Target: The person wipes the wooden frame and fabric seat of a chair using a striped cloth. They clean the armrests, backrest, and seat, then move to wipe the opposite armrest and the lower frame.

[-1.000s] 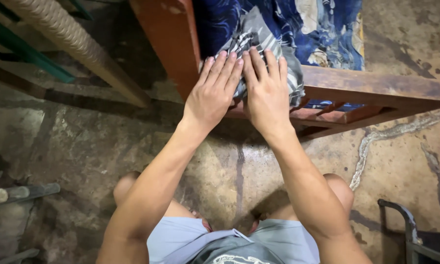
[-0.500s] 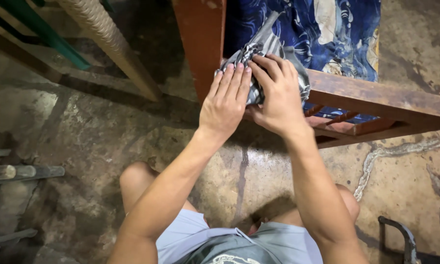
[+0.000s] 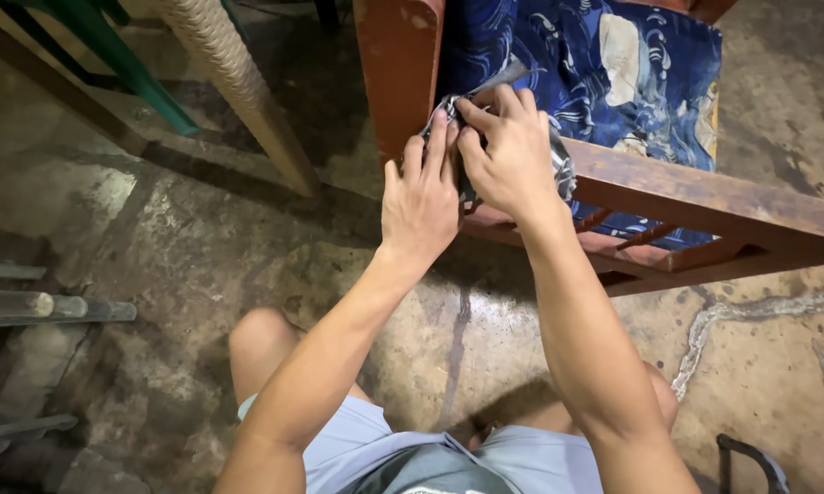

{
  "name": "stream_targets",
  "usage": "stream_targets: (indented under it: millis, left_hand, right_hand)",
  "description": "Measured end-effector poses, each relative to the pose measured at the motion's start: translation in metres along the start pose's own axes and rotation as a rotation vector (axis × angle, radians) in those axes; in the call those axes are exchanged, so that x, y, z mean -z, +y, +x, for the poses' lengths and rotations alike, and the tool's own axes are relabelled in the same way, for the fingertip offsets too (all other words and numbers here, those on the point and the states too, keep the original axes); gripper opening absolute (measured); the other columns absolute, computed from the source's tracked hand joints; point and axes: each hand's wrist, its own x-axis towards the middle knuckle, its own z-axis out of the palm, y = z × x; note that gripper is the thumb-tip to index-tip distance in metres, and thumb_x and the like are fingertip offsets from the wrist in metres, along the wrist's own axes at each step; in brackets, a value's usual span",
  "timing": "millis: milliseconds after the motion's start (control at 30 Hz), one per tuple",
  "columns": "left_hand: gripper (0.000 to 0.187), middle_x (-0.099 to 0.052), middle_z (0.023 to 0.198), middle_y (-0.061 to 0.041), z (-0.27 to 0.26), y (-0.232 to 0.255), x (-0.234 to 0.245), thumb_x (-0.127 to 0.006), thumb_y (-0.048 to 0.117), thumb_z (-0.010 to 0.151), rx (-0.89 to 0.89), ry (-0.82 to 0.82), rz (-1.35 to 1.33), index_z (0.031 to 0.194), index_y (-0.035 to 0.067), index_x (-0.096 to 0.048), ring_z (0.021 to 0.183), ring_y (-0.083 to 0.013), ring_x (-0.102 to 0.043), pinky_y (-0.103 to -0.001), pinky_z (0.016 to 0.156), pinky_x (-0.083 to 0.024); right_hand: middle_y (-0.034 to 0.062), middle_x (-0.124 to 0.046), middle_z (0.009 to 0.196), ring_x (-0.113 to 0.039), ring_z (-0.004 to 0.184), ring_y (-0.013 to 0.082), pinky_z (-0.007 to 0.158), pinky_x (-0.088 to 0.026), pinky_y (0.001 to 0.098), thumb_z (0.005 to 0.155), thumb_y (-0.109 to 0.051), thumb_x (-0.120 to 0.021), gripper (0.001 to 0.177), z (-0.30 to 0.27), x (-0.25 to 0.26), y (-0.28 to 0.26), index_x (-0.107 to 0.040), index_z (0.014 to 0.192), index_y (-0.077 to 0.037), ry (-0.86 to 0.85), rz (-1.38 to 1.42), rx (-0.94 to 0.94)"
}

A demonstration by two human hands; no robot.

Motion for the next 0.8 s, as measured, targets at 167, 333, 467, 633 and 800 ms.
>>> stream_targets:
  millis: [167, 333, 467, 633, 800]
  left_hand:
    - [0.074, -0.034, 0.162, -0.014, 0.009, 0.002, 0.007, -0.064, 0.025, 0.086, 0.009, -0.159, 0.093, 0.151, -0.007, -0.046, 0.121, -0.0316, -0.047, -0.043, 0.082, -0.052]
    - [0.082, -0.034, 0.16, -0.014, 0.017, -0.004, 0.011, -0.069, 0.024, 0.077, 0.043, -0.232, -0.018, 0.148, -0.008, -0.044, 0.118, -0.033, -0.048, -0.04, 0.081, -0.058]
    - [0.086, -0.036, 0.158, -0.015, 0.016, -0.01, 0.014, -0.07, 0.012, 0.067, 0.031, -0.238, -0.181, 0.146, -0.01, -0.044, 0.111, -0.0377, -0.05, -0.035, 0.075, -0.061]
    - [0.081, -0.037, 0.158, -0.013, 0.015, -0.009, 0.006, -0.07, 0.01, 0.073, 0.01, -0.169, -0.115, 0.148, -0.009, -0.045, 0.105, -0.0357, -0.053, -0.036, 0.073, -0.061]
    - [0.07, -0.046, 0.152, -0.01, 0.013, -0.006, 0.001, -0.068, 0.011, 0.081, 0.021, -0.125, -0.03, 0.147, -0.004, -0.048, 0.105, -0.0293, -0.057, -0.035, 0.072, -0.059]
  right_hand:
    - [0.0082, -0.065, 0.105, -0.055, 0.102, 0.0296, 0.087, -0.043, 0.0424, 0.091, -0.015, -0.064, 0.031, 0.008, -0.009, 0.008, -0.08, 0.116, -0.005, 0.026, 0.062, 0.047]
    - [0.0104, -0.065, 0.1, -0.057, 0.096, 0.0313, 0.085, -0.048, 0.0432, 0.089, -0.012, -0.063, 0.028, 0.016, -0.015, 0.019, -0.081, 0.11, -0.006, 0.015, 0.17, 0.021]
    - [0.0132, -0.063, 0.095, -0.058, 0.095, 0.0332, 0.086, -0.051, 0.0434, 0.086, -0.011, -0.065, 0.026, 0.021, -0.01, 0.01, -0.08, 0.106, -0.004, 0.002, 0.232, -0.033]
    - [0.013, -0.065, 0.099, -0.057, 0.096, 0.0343, 0.088, -0.05, 0.0437, 0.087, -0.009, -0.065, 0.026, 0.017, -0.017, 0.013, -0.079, 0.108, -0.003, 0.016, 0.195, -0.042]
    - [0.0138, -0.063, 0.101, -0.056, 0.099, 0.0341, 0.087, -0.049, 0.0427, 0.087, -0.006, -0.066, 0.027, 0.016, -0.018, 0.021, -0.079, 0.11, -0.003, -0.032, 0.222, -0.019]
